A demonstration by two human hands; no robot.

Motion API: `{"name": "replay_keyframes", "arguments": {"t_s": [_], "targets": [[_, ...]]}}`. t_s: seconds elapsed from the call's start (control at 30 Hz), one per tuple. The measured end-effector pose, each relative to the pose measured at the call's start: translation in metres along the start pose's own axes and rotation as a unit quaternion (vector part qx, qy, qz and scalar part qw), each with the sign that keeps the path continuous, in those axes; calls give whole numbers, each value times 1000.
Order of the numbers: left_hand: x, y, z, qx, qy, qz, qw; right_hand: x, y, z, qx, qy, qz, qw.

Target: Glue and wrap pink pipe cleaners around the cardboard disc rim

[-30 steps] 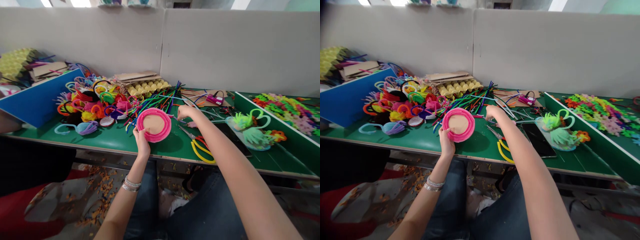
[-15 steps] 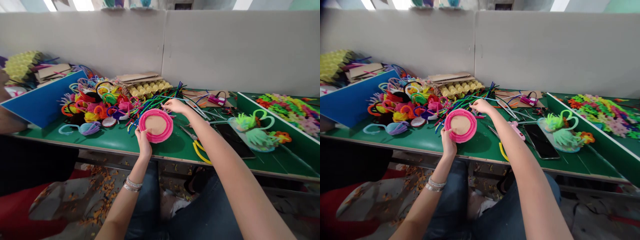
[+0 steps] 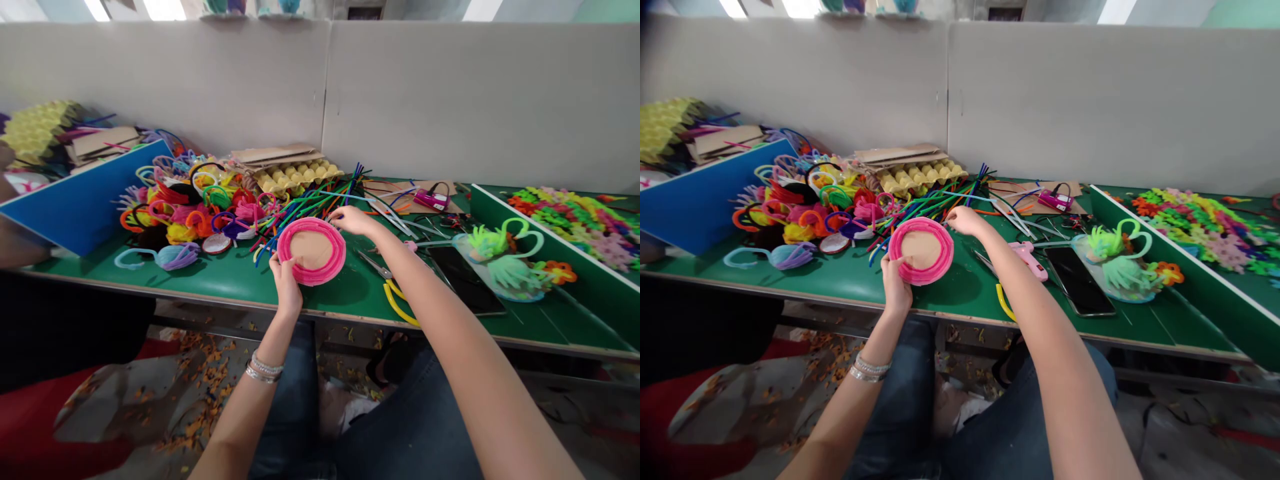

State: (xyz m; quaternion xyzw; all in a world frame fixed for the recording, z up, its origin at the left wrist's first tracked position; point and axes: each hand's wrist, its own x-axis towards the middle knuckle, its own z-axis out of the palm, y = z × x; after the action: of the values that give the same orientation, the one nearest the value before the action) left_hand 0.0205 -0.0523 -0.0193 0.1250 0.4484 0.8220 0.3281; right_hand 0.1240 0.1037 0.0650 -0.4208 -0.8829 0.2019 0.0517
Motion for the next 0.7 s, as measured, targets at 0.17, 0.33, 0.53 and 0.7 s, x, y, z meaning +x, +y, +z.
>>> {"name": "replay_keyframes", "arguments": {"t_s": [0.17,0.33,0.53,0.7], "targets": [[-2,-3,-2,32,-65,2,997,-29,6,-17,46,205,-56,976],[-3,-10,-5,72,-157,25,985,-74,1,-6,260,141,-102,950],[-7,-10,-7,116,-240,27,963,-98,-6,15,291,79,-73,951],[-10,-5,-6,121,-260,7,958,-100,0,20,293,63,-75,951]]}}
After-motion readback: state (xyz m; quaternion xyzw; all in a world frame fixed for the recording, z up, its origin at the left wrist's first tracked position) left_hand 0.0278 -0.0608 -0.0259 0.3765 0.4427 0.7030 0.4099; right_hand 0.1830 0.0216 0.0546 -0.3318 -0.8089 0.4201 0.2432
